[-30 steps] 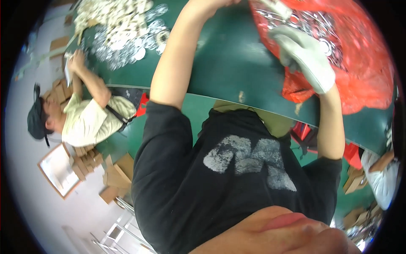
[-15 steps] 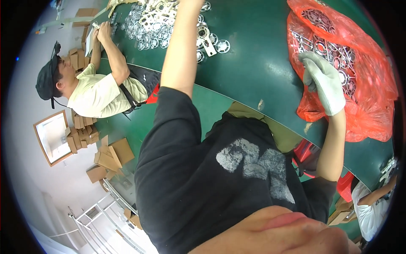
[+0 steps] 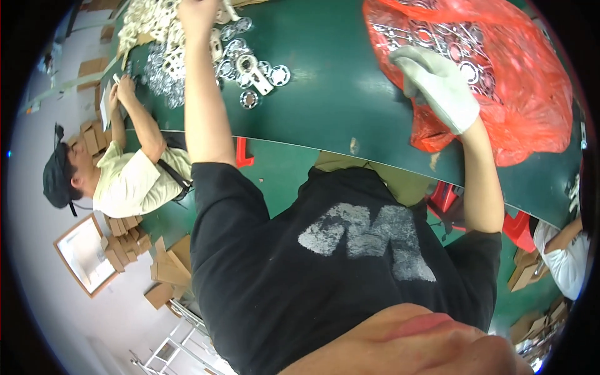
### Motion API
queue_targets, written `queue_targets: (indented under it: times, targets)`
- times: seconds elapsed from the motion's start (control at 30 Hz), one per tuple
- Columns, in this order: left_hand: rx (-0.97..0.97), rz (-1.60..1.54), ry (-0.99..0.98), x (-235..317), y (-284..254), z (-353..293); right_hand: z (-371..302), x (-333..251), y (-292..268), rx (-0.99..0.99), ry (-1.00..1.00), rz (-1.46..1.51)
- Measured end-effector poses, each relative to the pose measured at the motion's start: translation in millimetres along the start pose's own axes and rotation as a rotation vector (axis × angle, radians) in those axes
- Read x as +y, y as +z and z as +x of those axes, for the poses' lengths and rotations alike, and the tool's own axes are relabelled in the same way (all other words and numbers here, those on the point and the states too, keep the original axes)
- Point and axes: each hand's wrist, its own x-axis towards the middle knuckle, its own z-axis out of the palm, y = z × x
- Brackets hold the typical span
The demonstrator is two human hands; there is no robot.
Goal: The person assembles small circular components, metal rings, and plastic housings by hand at a workbench.
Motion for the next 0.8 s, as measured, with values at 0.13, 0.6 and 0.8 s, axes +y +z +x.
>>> queue_targets:
  times: [0.13,0.6,0.8]
  targets:
    - [0.076,-0.187,-0.091,7,-5,1,0,-1,4,0.0,-0.032,0.0]
    - [-0.457,-0.649,-0.278,132,120,-109,2,2,4,-0.019,-0.029,0.101]
    - [-0.335,-0.622,0.371,164,99,-126,5,10,-9,-0.044,-0.212,0.123]
